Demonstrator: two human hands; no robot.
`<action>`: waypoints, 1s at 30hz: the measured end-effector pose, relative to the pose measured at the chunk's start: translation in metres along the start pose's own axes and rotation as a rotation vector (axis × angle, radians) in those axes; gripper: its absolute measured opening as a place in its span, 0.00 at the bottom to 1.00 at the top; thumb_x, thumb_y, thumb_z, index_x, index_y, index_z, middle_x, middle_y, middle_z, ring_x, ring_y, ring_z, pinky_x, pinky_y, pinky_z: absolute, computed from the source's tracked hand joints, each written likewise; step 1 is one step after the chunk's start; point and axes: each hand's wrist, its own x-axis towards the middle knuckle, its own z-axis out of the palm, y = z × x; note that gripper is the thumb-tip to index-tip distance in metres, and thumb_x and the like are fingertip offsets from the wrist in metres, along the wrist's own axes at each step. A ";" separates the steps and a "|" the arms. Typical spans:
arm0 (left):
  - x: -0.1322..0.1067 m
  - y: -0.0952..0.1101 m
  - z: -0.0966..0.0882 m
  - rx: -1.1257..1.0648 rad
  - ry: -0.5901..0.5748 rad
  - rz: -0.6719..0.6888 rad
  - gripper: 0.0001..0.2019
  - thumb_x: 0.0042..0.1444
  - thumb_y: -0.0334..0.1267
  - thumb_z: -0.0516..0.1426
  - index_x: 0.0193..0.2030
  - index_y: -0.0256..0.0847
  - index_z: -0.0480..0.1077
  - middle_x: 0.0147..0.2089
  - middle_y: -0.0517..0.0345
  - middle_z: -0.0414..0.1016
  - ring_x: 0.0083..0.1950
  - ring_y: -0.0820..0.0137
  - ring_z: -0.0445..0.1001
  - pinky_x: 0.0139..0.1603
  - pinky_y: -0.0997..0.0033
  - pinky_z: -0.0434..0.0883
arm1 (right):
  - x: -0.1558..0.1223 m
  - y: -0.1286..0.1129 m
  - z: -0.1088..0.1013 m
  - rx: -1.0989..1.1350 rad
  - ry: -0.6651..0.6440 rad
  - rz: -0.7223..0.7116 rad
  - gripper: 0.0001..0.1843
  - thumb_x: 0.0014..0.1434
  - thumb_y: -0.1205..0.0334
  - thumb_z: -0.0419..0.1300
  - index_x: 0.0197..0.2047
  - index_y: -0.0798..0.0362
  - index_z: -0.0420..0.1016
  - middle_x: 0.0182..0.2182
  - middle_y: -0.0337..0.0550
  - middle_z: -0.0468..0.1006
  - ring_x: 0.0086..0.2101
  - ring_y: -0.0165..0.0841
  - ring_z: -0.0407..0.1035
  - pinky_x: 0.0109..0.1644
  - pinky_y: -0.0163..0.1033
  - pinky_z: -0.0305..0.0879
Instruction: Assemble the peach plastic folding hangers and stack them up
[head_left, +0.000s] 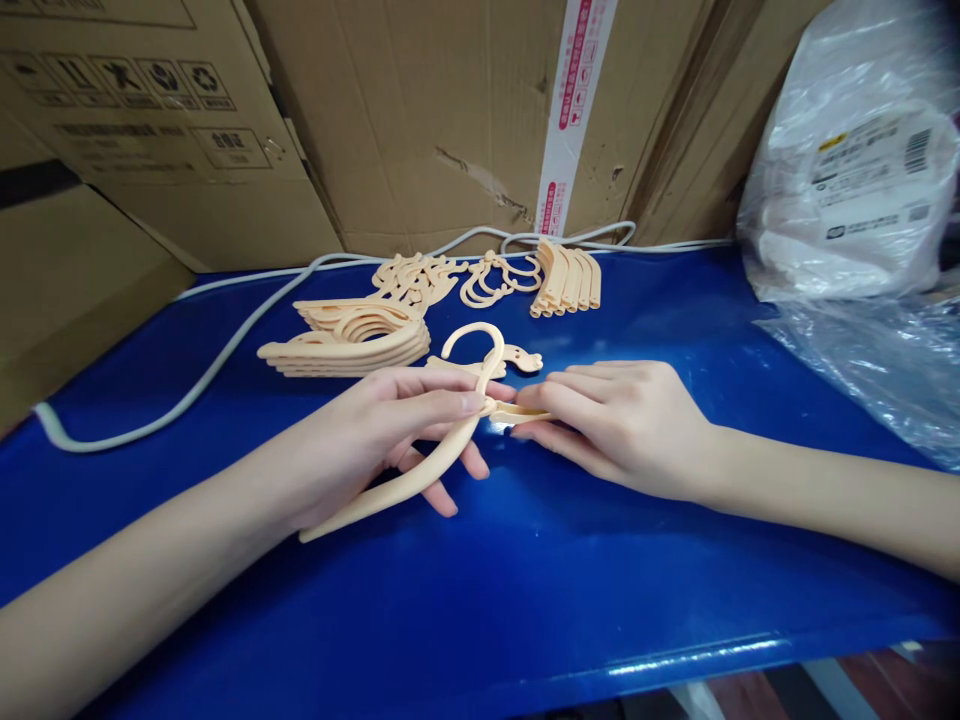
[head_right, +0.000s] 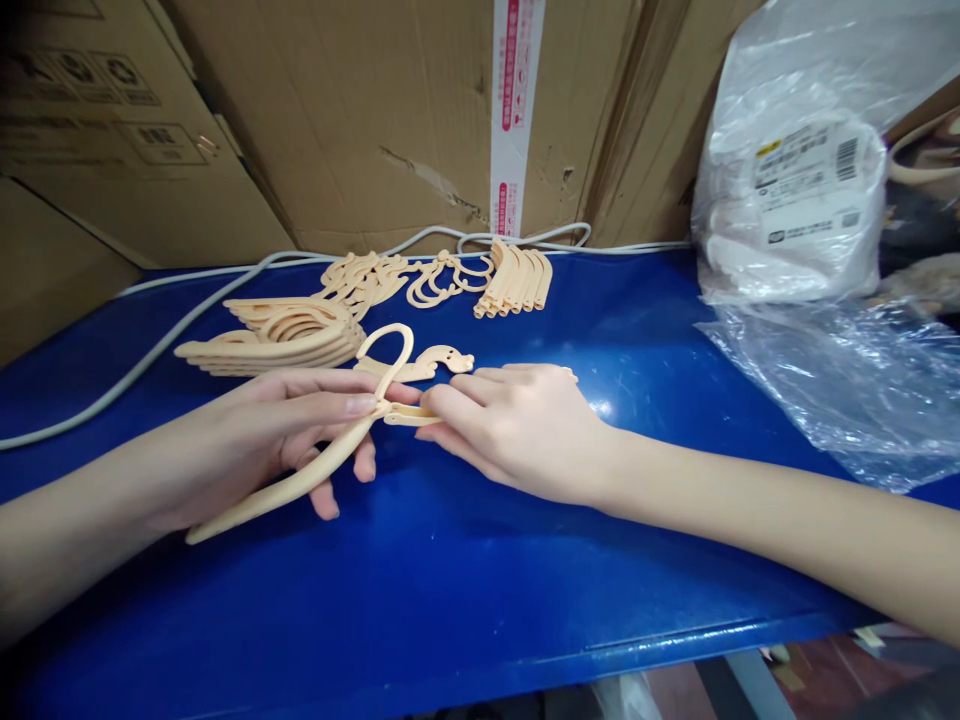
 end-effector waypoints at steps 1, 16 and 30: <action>0.000 0.000 0.000 0.004 -0.002 -0.002 0.15 0.60 0.44 0.62 0.52 0.44 0.78 0.28 0.56 0.79 0.27 0.70 0.76 0.23 0.76 0.79 | 0.000 0.000 0.000 -0.009 0.011 0.004 0.16 0.73 0.56 0.51 0.41 0.54 0.76 0.32 0.42 0.83 0.31 0.32 0.78 0.33 0.37 0.63; -0.001 0.000 0.001 -0.027 0.054 0.001 0.07 0.57 0.37 0.65 0.42 0.43 0.82 0.27 0.59 0.79 0.25 0.75 0.76 0.24 0.79 0.79 | -0.001 -0.002 0.001 -0.130 0.116 -0.111 0.16 0.73 0.57 0.54 0.44 0.57 0.81 0.24 0.37 0.79 0.27 0.29 0.74 0.29 0.37 0.61; 0.002 -0.004 0.002 0.015 0.026 0.094 0.08 0.56 0.38 0.67 0.43 0.47 0.83 0.31 0.62 0.80 0.30 0.75 0.77 0.26 0.81 0.80 | -0.004 -0.005 0.000 -0.083 0.032 -0.078 0.19 0.74 0.56 0.50 0.40 0.56 0.80 0.25 0.37 0.78 0.25 0.27 0.74 0.27 0.36 0.56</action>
